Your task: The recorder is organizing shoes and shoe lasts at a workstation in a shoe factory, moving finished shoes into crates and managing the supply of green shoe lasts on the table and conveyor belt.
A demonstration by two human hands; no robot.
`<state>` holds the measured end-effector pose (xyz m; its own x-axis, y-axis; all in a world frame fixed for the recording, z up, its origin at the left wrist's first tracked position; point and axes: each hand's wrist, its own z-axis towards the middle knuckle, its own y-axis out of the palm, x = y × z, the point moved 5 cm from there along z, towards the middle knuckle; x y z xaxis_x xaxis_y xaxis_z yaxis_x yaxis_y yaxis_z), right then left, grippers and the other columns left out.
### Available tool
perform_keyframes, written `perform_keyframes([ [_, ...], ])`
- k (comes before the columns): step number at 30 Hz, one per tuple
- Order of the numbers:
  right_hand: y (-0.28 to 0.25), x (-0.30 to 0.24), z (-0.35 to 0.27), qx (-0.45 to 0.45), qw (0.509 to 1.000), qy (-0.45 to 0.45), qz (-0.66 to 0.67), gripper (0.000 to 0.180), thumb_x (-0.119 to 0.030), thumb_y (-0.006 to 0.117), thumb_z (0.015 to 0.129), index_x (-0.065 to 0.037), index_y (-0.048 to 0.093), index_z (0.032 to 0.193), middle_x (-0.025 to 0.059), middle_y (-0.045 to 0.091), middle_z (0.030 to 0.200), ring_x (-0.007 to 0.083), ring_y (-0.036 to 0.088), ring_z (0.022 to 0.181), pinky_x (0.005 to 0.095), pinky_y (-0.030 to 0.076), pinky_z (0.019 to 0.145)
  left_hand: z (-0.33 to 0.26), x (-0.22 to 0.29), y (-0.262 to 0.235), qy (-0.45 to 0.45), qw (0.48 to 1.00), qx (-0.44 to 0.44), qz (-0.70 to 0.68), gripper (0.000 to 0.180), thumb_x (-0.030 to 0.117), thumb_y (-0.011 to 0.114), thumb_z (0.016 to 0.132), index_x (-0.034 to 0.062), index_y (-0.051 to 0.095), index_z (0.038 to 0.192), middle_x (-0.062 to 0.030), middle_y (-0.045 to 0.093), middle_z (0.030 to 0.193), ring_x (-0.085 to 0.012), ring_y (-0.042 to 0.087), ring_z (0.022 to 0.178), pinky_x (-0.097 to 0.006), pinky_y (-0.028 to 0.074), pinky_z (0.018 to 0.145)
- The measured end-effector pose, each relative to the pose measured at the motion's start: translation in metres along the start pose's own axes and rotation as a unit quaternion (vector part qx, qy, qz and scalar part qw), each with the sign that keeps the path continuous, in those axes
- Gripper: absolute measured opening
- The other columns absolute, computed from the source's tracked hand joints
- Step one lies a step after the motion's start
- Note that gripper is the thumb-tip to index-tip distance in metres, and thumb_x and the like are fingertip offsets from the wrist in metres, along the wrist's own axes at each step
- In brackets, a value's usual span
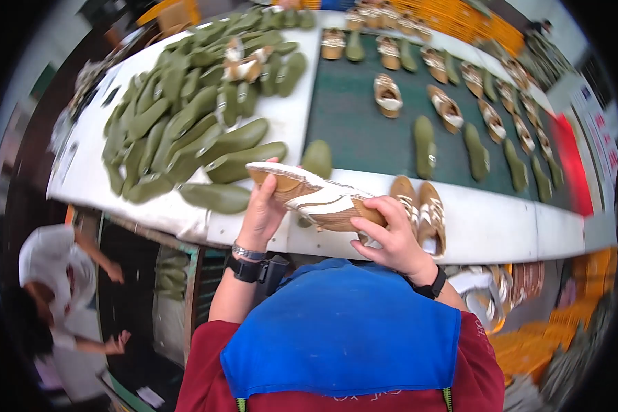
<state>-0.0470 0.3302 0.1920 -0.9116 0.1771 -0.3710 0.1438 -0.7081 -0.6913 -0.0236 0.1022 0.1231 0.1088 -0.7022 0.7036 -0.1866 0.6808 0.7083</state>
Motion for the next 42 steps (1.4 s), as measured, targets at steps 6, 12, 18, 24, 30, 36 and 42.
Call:
perform_keyframes([
  [6,-0.032,0.017,-0.038,0.11,0.978,0.176,-0.036,0.049,-0.011,0.073,0.062,-0.011,0.056,0.108,0.0156,0.046,0.115,0.0317,0.047,0.105,0.0372,0.041,0.088,0.026,-0.028,0.05,-0.05,0.997,-0.048,0.035,0.057,0.035,0.054,0.088,0.011,0.028,0.133,-0.016,0.044,0.128,-0.0271,0.045,0.116,-0.045,0.035,0.1],
  [12,0.013,0.062,-0.097,0.163,0.692,0.533,0.459,0.044,-0.008,0.056,0.085,-0.003,0.037,0.125,0.0078,0.048,0.116,0.0137,0.047,0.106,0.0258,0.042,0.086,0.011,-0.108,0.068,-0.322,0.913,-0.164,0.191,0.07,0.021,0.064,0.082,0.0206,0.02,0.136,-0.0031,0.035,0.134,-0.0196,0.038,0.122,-0.045,0.037,0.098],
  [18,0.005,0.057,-0.101,0.084,0.73,0.506,0.45,0.048,-0.015,0.05,0.091,-0.009,0.031,0.134,0.0088,0.046,0.122,0.0155,0.053,0.101,0.0289,0.049,0.079,0.047,-0.084,0.035,-0.287,0.942,-0.056,0.162,0.04,0.007,0.048,0.083,0.0052,0.042,0.123,-0.0065,0.053,0.114,-0.0155,0.055,0.101,-0.035,0.048,0.086],
  [24,-0.034,0.061,-0.181,0.305,0.642,0.585,0.39,0.035,-0.015,0.056,0.087,-0.005,0.047,0.119,0.0069,0.057,0.101,0.0115,0.057,0.08,0.0232,0.048,0.069,0.126,0.022,-0.003,-0.194,0.958,-0.015,0.212,0.031,0.014,0.048,0.085,0.0047,0.047,0.114,-0.007,0.056,0.108,-0.0173,0.058,0.096,-0.037,0.049,0.085],
  [30,-0.059,0.047,-0.303,0.467,0.539,0.643,0.278,0.03,-0.015,0.055,0.086,-0.007,0.05,0.114,0.0032,0.057,0.092,0.0102,0.056,0.07,0.0218,0.047,0.06,0.241,0.147,-0.02,-0.026,0.989,-0.028,0.143,0.044,0.04,0.037,0.094,0.0091,0.046,0.124,-0.0063,0.057,0.115,-0.0213,0.054,0.107,-0.042,0.043,0.094],
  [36,-0.053,0.024,-0.545,0.511,0.479,0.71,0.079,0.033,-0.019,0.056,0.084,-0.006,0.05,0.114,0.0059,0.057,0.09,0.0136,0.056,0.071,0.0244,0.046,0.06,0.279,0.113,-0.098,-0.013,0.966,0.236,0.105,0.052,0.032,0.06,0.082,-0.0033,0.042,0.115,-0.0149,0.049,0.114,-0.0251,0.052,0.1,-0.041,0.045,0.088],
  [42,0.049,-0.028,-0.566,0.117,0.504,0.844,-0.137,0.08,-0.042,0.063,0.073,0.007,0.034,0.129,0.0272,0.043,0.127,0.0368,0.04,0.12,0.0403,0.032,0.1,0.163,-0.078,0.061,-0.269,0.928,-0.138,0.219,0.032,0.019,0.054,0.088,0.0053,0.047,0.117,-0.0115,0.058,0.105,-0.021,0.057,0.095,-0.033,0.047,0.083],
])
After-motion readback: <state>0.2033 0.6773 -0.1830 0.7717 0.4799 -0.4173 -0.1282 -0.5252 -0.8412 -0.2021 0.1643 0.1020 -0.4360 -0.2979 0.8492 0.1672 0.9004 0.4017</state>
